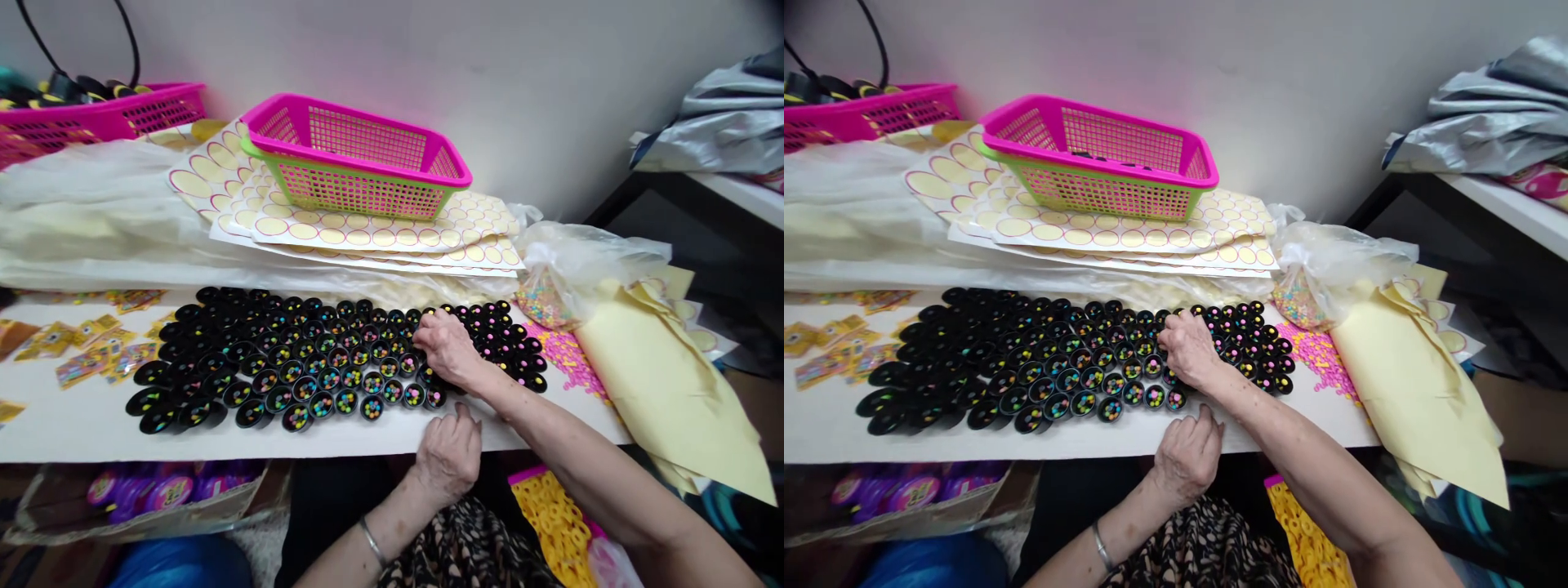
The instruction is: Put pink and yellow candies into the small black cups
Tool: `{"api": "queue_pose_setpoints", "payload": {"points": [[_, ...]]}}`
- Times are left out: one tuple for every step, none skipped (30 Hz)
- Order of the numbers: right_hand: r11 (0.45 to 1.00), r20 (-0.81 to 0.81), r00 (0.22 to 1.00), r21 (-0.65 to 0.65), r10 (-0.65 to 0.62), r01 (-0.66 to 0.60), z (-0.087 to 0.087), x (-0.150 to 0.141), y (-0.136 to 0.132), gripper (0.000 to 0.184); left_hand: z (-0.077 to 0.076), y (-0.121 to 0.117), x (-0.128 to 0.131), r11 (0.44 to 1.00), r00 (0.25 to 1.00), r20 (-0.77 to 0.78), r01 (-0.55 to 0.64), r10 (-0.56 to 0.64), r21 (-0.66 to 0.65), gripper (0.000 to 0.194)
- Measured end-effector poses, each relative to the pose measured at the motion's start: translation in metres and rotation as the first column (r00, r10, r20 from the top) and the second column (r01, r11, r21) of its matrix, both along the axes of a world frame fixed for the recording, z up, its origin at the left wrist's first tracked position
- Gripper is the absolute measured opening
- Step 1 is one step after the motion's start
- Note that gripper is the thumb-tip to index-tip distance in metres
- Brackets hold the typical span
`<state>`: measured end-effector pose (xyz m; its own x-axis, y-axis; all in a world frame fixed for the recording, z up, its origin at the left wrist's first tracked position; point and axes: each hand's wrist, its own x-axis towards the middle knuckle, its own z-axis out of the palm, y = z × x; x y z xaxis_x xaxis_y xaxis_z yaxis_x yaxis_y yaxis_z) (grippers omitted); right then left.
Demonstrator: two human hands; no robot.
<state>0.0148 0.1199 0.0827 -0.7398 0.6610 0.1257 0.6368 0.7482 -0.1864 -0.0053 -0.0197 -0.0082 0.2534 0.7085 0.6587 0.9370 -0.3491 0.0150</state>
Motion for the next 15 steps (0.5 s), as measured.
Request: {"api": "queue_pose_setpoints", "payload": {"points": [[1.0,-0.006,1.0,-0.026,0.002,-0.003,-0.001,0.001,0.002,0.019,0.0,0.0,0.0,1.0,1.0,-0.004,-0.004,0.004,-0.001,0.013],[0.998,-0.026,1.0,-0.059,-0.001,0.0,-0.002,0.003,0.004,0.018,0.0,0.0,0.0,1.0,1.0,-0.008,-0.008,0.008,-0.001,0.014],[0.995,-0.059,0.998,-0.096,-0.012,0.006,-0.003,0.005,0.007,0.016,0.0,0.0,0.0,1.0,1.0,-0.012,-0.01,0.01,-0.002,0.014],[0.992,-0.1,0.995,-0.128,-0.028,0.015,-0.005,0.008,0.009,0.015,0.001,0.0,0.0,1.0,1.0,-0.016,-0.01,0.01,-0.003,0.014],[0.988,-0.145,0.988,-0.151,-0.047,0.025,-0.006,0.012,0.012,0.014,0.001,0.0,0.0,1.0,1.0,-0.02,-0.008,0.008,-0.005,0.014],[0.986,-0.187,0.98,-0.164,-0.064,0.033,-0.007,0.015,0.014,0.013,0.002,0.0,-0.001,1.0,1.0,-0.023,-0.006,0.005,-0.006,0.014],[0.985,-0.221,0.972,-0.167,-0.077,0.04,-0.007,0.019,0.015,0.012,0.002,0.0,-0.001,1.0,1.0,-0.025,-0.003,0.003,-0.007,0.014],[0.985,-0.242,0.967,-0.165,-0.085,0.046,-0.007,0.022,0.015,0.012,0.003,-0.001,-0.001,1.0,1.0,-0.024,-0.004,0.004,-0.007,0.014],[0.986,-0.249,0.964,-0.158,-0.091,0.053,-0.006,0.024,0.015,0.012,0.003,0.0,-0.001,1.0,1.0,-0.023,-0.006,0.006,-0.005,0.014],[0.987,-0.243,0.965,-0.148,-0.094,0.059,-0.005,0.025,0.013,0.012,0.003,0.0,-0.001,1.0,1.0,-0.023,-0.008,0.008,-0.004,0.013],[0.989,-0.228,0.969,-0.134,-0.092,0.062,-0.003,0.025,0.012,0.013,0.003,0.0,0.0,1.0,1.0,-0.022,-0.011,0.01,-0.003,0.014],[0.991,-0.207,0.975,-0.116,-0.084,0.06,-0.002,0.023,0.01,0.014,0.003,0.0,0.0,1.0,1.0,-0.023,-0.012,0.012,-0.003,0.014],[0.994,-0.181,0.981,-0.096,-0.07,0.054,0.0,0.021,0.008,0.016,0.003,0.001,0.0,1.0,1.0,-0.024,-0.013,0.013,-0.003,0.014],[0.996,-0.15,0.987,-0.074,-0.056,0.045,0.001,0.018,0.006,0.018,0.002,0.001,0.001,1.0,1.0,-0.024,-0.014,0.014,-0.002,0.015],[0.998,-0.112,0.993,-0.053,-0.042,0.036,0.001,0.014,0.005,0.02,0.002,0.001,0.001,1.0,1.0,-0.022,-0.015,0.015,-0.001,0.015]]}}
